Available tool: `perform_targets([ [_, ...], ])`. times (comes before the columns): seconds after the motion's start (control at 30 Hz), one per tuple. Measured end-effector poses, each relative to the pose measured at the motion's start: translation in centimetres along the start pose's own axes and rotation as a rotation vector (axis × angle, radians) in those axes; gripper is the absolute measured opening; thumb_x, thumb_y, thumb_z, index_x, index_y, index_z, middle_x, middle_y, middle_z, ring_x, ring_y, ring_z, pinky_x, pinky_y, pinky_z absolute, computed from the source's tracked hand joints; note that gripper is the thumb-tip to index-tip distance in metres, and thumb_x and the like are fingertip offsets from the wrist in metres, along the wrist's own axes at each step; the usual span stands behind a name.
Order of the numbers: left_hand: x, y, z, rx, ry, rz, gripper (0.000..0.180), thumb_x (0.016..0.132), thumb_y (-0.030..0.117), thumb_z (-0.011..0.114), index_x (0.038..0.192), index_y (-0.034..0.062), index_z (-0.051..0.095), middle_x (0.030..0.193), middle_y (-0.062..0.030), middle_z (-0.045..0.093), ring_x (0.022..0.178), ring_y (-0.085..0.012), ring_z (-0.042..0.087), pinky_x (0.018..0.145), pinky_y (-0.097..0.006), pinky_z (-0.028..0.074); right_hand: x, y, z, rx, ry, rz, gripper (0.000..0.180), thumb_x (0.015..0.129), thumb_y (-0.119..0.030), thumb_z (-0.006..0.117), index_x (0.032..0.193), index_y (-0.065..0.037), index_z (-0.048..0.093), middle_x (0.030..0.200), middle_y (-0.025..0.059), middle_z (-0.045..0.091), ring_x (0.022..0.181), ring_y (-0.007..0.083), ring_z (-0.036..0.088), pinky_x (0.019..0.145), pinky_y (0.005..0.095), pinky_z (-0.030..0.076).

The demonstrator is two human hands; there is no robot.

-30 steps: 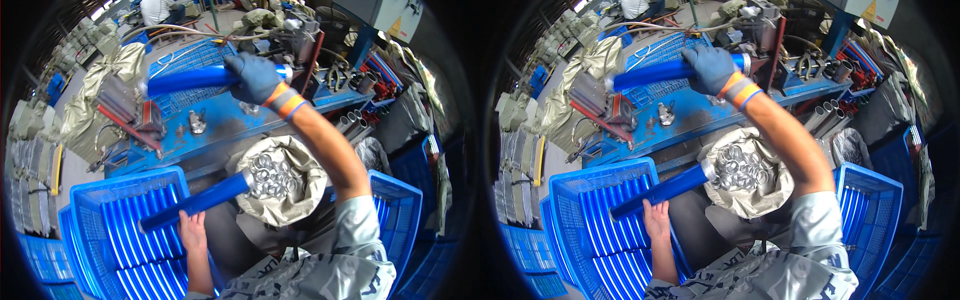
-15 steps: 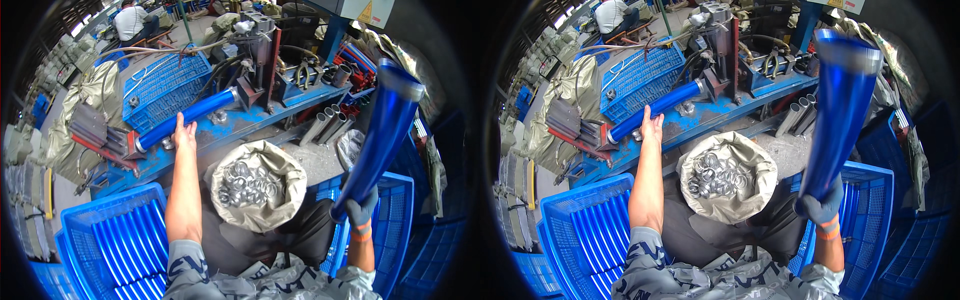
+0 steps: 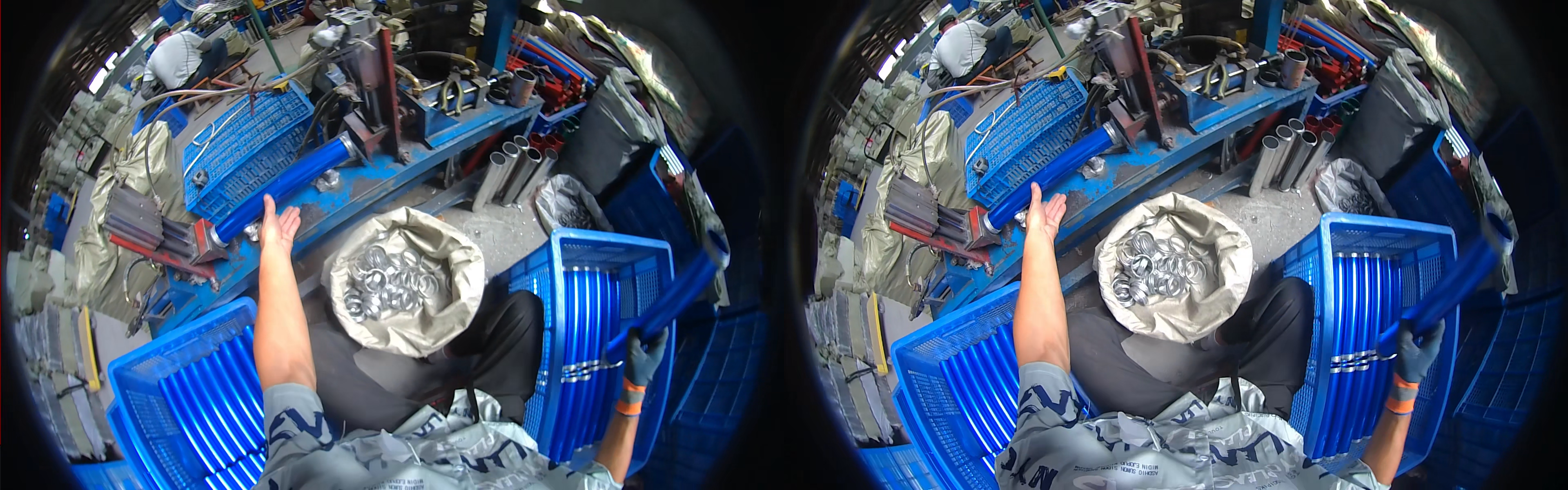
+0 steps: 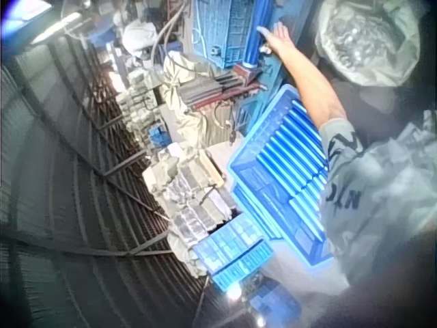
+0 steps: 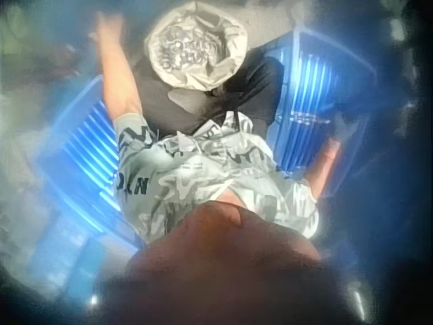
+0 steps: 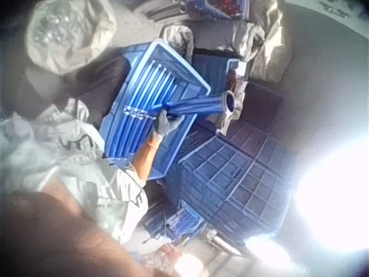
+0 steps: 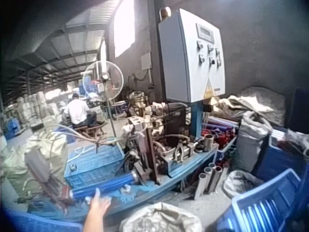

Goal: Assembling metal rings onto the ends of blue pipes.

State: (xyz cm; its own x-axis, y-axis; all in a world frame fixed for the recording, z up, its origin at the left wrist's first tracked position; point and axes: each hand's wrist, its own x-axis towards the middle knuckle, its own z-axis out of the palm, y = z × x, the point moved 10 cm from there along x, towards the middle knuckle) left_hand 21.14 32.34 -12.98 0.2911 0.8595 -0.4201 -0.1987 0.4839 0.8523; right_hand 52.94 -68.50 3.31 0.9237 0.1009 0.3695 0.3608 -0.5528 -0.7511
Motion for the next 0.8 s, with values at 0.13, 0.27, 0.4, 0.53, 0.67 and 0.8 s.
perform_targets([
  [0.13,-6.0,-11.4,0.4,-0.030,-0.172,-0.105,0.110,0.105,0.063,0.083,0.176,-0.0051,0.031,0.155,-0.0285,0.070,0.127,-0.0440,0.079,0.096,-0.053,0.067,-11.7,20.0,-17.3,-0.433,0.018,0.314,0.074,0.101,-0.018,0.086,0.167,-0.004,0.055,0.153,0.0166,0.071,0.137,0.0309,0.070,0.119,0.0476,0.054],
  [0.27,-9.1,-6.1,-11.7,0.106,-0.428,0.043,0.070,0.121,0.059,0.054,0.174,0.0137,0.046,0.163,-0.0276,0.065,0.145,-0.0427,0.068,0.108,-0.055,0.061,-22.3,29.8,-17.2,-0.874,-0.208,0.734,0.091,0.088,-0.036,0.093,0.168,-0.011,0.058,0.158,0.0255,0.070,0.139,0.0482,0.071,0.121,0.0545,0.054],
  [0.4,-15.1,-4.7,-21.0,0.761,0.155,0.278,0.075,0.115,0.066,0.068,0.146,-0.0013,0.073,0.130,-0.0166,0.084,0.103,-0.0195,0.082,0.076,-0.028,0.058,-32.0,36.3,-25.1,-1.058,-0.259,0.929,0.103,0.085,-0.040,0.097,0.174,-0.018,0.051,0.158,0.0217,0.070,0.139,0.0417,0.074,0.118,0.0522,0.058],
  [0.53,-21.6,-9.3,-26.7,1.075,0.348,0.251,0.075,0.109,0.070,0.073,0.112,-0.0051,0.076,0.099,-0.0128,0.080,0.074,-0.0177,0.072,0.059,-0.031,0.052,-36.9,43.2,-27.0,-1.084,-0.368,0.990,0.106,0.087,-0.045,0.094,0.178,-0.021,0.045,0.155,0.0174,0.072,0.134,0.0414,0.076,0.113,0.0580,0.061],
  [0.67,-32.8,-9.8,-28.8,1.604,0.457,0.448,0.077,0.107,0.067,0.078,0.104,-0.0098,0.075,0.102,-0.0178,0.079,0.082,-0.0269,0.077,0.065,-0.039,0.062,-40.0,47.1,-25.7,-0.967,-0.411,0.962,0.106,0.090,-0.050,0.093,0.179,-0.021,0.043,0.157,0.0171,0.069,0.146,0.0419,0.067,0.118,0.0590,0.057],
  [0.8,-40.3,-22.6,-38.4,1.652,0.162,-0.583,0.062,0.106,0.055,0.081,0.099,-0.0069,0.077,0.092,-0.0221,0.082,0.081,-0.0371,0.078,0.077,-0.059,0.062,-48.8,50.7,-30.4,-1.261,-0.112,1.044,0.101,0.106,-0.071,0.063,0.186,-0.017,0.032,0.180,0.0270,0.048,0.171,0.0496,0.038,0.141,0.0526,0.033],
])
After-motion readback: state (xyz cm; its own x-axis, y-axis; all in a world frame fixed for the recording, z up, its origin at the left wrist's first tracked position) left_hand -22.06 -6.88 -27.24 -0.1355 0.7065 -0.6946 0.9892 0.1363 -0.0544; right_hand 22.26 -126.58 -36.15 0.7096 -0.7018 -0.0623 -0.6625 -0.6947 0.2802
